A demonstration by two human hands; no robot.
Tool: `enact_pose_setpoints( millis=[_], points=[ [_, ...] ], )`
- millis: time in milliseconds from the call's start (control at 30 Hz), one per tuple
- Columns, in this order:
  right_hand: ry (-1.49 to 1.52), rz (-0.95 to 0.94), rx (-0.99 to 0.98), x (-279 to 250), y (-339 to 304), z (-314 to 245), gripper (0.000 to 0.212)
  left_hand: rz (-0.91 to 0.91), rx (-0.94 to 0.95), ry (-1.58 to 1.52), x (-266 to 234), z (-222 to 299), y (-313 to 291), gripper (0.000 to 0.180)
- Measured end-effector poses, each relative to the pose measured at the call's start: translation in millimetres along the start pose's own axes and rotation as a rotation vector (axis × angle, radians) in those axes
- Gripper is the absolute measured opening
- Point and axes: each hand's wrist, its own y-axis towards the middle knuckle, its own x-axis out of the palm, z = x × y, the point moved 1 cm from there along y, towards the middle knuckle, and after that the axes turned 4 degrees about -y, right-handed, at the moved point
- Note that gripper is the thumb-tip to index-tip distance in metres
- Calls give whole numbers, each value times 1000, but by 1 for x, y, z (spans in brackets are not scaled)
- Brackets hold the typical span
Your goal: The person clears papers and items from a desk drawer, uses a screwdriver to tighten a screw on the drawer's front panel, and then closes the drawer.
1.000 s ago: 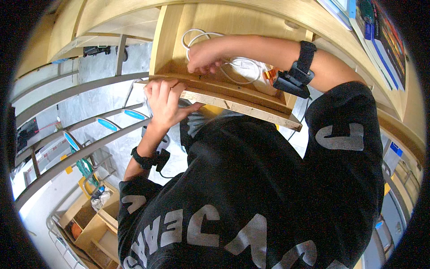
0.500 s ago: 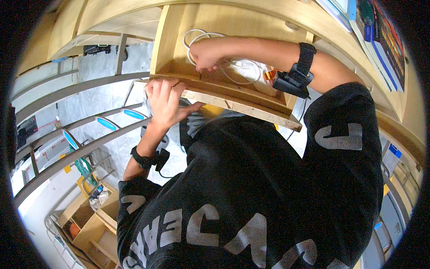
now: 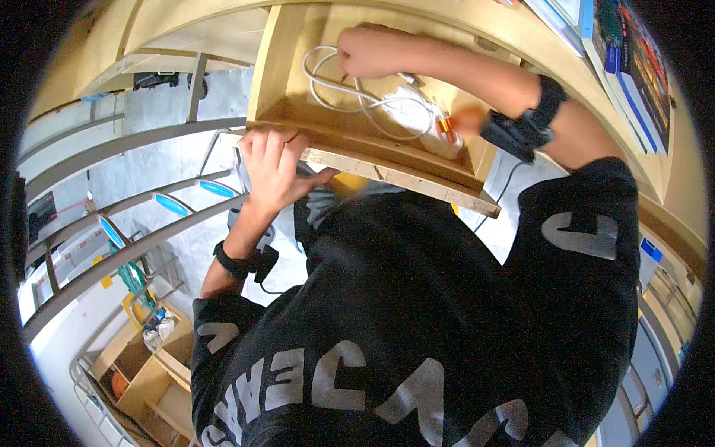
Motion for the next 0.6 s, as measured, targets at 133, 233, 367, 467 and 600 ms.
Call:
enact_pose_setpoints(
  millis=[133,233,367,467,600],
  points=[
    [209,-582,130,11,-47,-17,32,-24,-8,33,-2,1,-2,66],
    [202,-673,253,23,-74,-12,34,8,20,33,-2,0,-2,67],
    [238,-683,334,34,-79,0,33,5,0,40,-2,0,-1,55],
    [288,-696,316,33,-77,2,30,8,-3,42,-2,0,-2,55],
    [429,-476,269,32,-87,1,27,1,23,20,-3,0,1,66]
  ],
)
